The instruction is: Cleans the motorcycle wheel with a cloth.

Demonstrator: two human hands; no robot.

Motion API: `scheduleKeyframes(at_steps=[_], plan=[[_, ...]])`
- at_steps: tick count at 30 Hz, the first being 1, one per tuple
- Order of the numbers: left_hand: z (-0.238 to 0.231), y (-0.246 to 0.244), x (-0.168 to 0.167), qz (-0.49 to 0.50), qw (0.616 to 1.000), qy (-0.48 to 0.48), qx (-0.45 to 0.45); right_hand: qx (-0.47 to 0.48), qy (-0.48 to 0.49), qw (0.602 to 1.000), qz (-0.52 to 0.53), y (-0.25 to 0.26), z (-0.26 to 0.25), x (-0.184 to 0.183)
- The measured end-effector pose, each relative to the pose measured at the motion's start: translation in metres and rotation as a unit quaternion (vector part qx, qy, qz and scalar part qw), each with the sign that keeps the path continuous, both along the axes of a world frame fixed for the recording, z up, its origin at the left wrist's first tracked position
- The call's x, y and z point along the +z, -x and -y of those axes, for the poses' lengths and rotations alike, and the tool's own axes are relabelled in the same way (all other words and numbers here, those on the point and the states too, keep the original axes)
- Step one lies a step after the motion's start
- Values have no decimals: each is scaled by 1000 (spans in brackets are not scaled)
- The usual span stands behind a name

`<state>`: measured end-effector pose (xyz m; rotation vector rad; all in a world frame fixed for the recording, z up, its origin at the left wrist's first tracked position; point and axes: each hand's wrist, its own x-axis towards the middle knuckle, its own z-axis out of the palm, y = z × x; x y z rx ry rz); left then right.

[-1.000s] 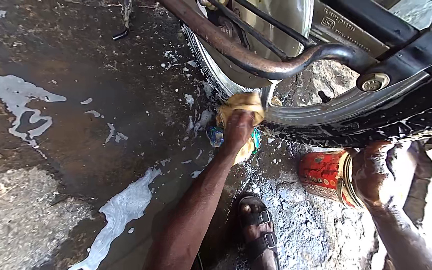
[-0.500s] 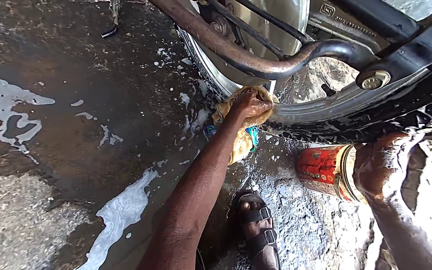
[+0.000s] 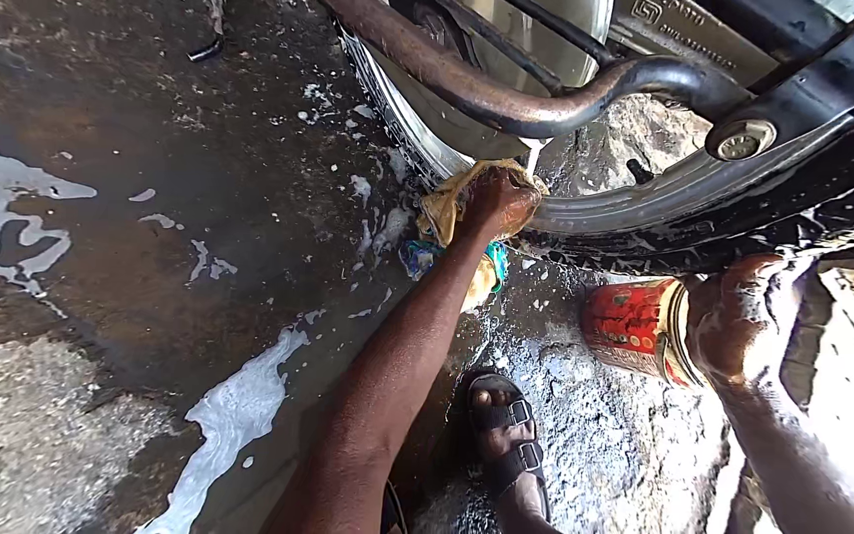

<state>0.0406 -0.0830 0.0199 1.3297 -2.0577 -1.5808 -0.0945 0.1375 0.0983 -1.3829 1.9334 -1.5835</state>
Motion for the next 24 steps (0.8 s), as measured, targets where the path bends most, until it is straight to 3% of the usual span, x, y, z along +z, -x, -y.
scheduleKeyframes(at_steps=[3,6,8,11,14,17,18,20,21,23,24], plan=[[-17,2,1,47,988,142,37,-3,14,1000,14,-2,3,4],[-37,-5,-29,40,957,275,83,-19,21,999,34,-4,1,10],[-40,-6,-52,52,961,259,82,-62,0,998,-1,-9,1,15],[-48,3,-51,25,983,175,51,-196,10,976,-89,-21,10,19],[-40,20,-18,-26,981,180,71,-127,-53,986,-96,-33,4,33],[-32,53,31,-75,955,196,207,-10,36,994,-105,4,-17,1],[-29,65,44,-82,945,180,261,18,15,996,-89,6,-17,5],[-28,82,44,-85,899,215,372,-20,-30,999,-2,-10,-10,17],[-24,85,39,-88,886,232,392,-21,-49,999,-10,-11,-9,19],[-26,79,17,-108,883,258,378,4,-60,995,-82,4,-24,12],[-33,68,1,-126,903,246,328,5,-55,993,-105,2,-24,12]])
